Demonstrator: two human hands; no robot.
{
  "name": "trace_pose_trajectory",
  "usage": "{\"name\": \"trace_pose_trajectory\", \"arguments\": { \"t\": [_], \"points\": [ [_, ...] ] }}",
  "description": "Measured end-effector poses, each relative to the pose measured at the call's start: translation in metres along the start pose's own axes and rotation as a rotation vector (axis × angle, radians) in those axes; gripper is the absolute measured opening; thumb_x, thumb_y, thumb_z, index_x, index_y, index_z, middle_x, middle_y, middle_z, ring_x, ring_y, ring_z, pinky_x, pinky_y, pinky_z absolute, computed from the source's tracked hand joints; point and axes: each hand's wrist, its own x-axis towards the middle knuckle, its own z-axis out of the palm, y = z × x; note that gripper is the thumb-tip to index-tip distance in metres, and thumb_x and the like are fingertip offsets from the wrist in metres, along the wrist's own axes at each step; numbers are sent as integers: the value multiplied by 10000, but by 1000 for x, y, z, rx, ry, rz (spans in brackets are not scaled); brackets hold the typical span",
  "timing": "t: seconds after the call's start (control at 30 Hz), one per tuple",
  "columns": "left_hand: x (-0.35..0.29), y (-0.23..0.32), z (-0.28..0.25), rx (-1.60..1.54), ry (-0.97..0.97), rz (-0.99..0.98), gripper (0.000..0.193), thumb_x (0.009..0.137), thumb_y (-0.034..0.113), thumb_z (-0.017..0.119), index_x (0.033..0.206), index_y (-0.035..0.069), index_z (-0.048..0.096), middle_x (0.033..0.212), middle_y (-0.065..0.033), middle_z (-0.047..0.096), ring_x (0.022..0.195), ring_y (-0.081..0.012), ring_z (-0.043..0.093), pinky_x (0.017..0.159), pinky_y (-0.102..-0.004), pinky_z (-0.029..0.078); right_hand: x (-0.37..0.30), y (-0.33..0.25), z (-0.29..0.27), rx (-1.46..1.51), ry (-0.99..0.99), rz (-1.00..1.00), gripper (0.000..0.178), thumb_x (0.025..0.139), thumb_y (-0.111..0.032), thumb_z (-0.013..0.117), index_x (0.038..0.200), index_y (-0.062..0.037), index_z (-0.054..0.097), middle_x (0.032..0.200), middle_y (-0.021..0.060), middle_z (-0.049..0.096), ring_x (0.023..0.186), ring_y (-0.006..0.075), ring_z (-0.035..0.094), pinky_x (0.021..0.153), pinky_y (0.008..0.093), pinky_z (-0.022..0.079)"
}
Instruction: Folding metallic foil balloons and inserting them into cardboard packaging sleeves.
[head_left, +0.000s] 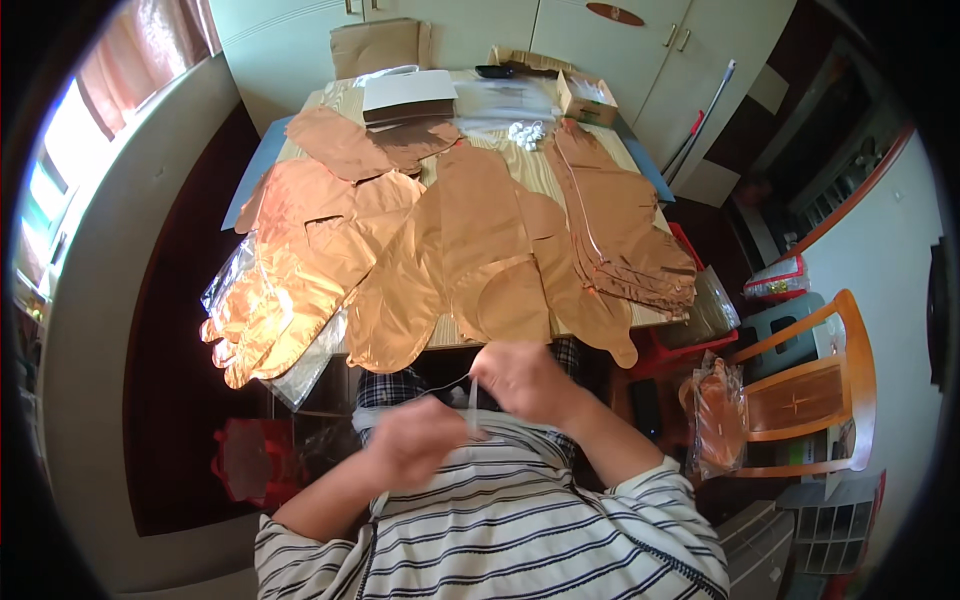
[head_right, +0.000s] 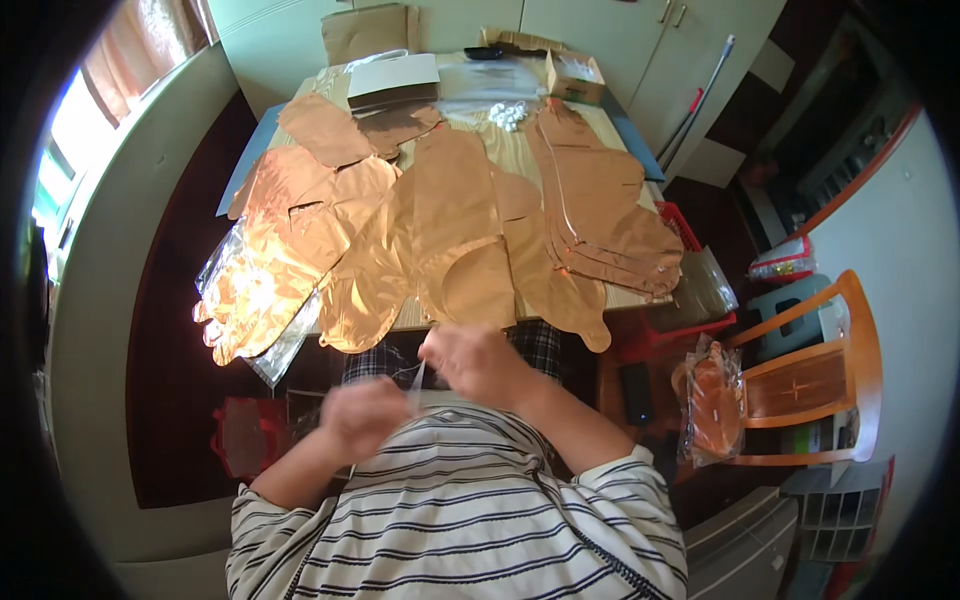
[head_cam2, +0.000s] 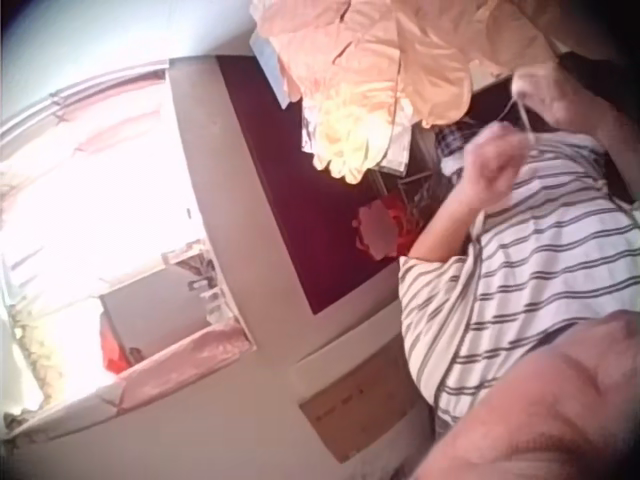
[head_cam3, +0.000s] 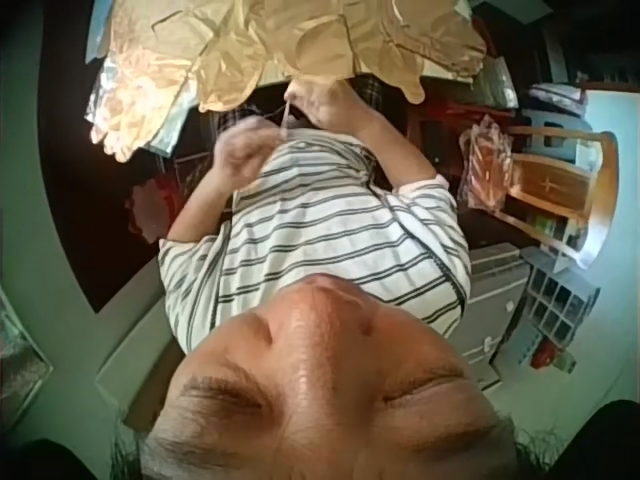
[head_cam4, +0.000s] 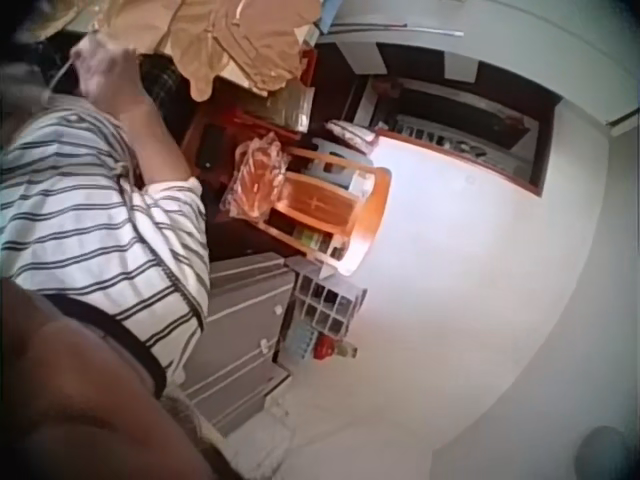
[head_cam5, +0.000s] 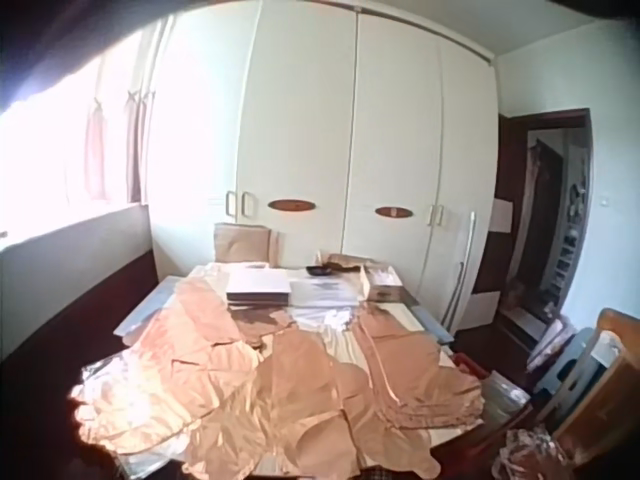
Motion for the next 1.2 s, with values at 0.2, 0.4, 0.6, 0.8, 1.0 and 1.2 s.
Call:
{"name": "trace_pose_trajectory", "arguments": {
  "t": [0.2, 0.4, 0.6, 0.8, 1.0, 1.2],
  "points": [
    [-9, -28, 5, 277, -129, 154, 292, 759, -66, 688, 1024, 52, 723, 951, -76, 674, 831, -246, 637, 733, -346, 518, 12, -26, -13, 257, -49, 55, 61, 884, -115, 639, 876, -56, 622, 742, 116, 592, 676, 327, 620, 619, 403, 506],
    [4, -24, -24, 305, 52, -105, 304, 756, -61, 703, 1038, 51, 728, 902, -114, 688, 771, -267, 674, 709, -329, 566, -3, -28, 10, 191, -165, -207, 54, 845, -111, 650, 883, -78, 630, 789, 105, 622, 730, 304, 637, 652, 394, 522],
    [17, -10, -29, 338, 113, -61, 348, 790, -105, 653, 1074, 80, 728, 884, -121, 677, 729, -262, 674, 656, -321, 561, -8, -19, 12, -5, -381, -114, 77, 818, -79, 664, 842, -65, 592, 742, 94, 577, 676, 303, 602, 632, 382, 511],
    [20, -6, -3, -4, -126, 69, 304, 791, -90, 680, 1065, 35, 724, 913, -117, 689, 798, -253, 684, 722, -320, 562, 11, -8, -14, 72, -36, 88, 104, 932, -117, 626, 852, -56, 600, 749, 108, 594, 695, 301, 625, 656, 365, 517],
    [5, -27, 3, 210, -218, 115, 275, 761, -55, 692, 1026, 16, 711, 936, -105, 675, 833, -263, 659, 756, -337, 548, 13, -20, -21, 127, -14, 51, 79, 861, -145, 663, 878, -79, 623, 788, 97, 626, 710, 293, 647, 659, 402, 519],
    [17, -32, -22, 244, 7, -98, 299, 783, -61, 701, 1054, 63, 735, 882, -117, 685, 765, -269, 679, 684, -331, 565, -4, -27, 2, 299, -124, -107, 93, 838, -115, 678, 877, -68, 607, 785, 116, 602, 714, 294, 631, 643, 377, 501]
  ]
}}
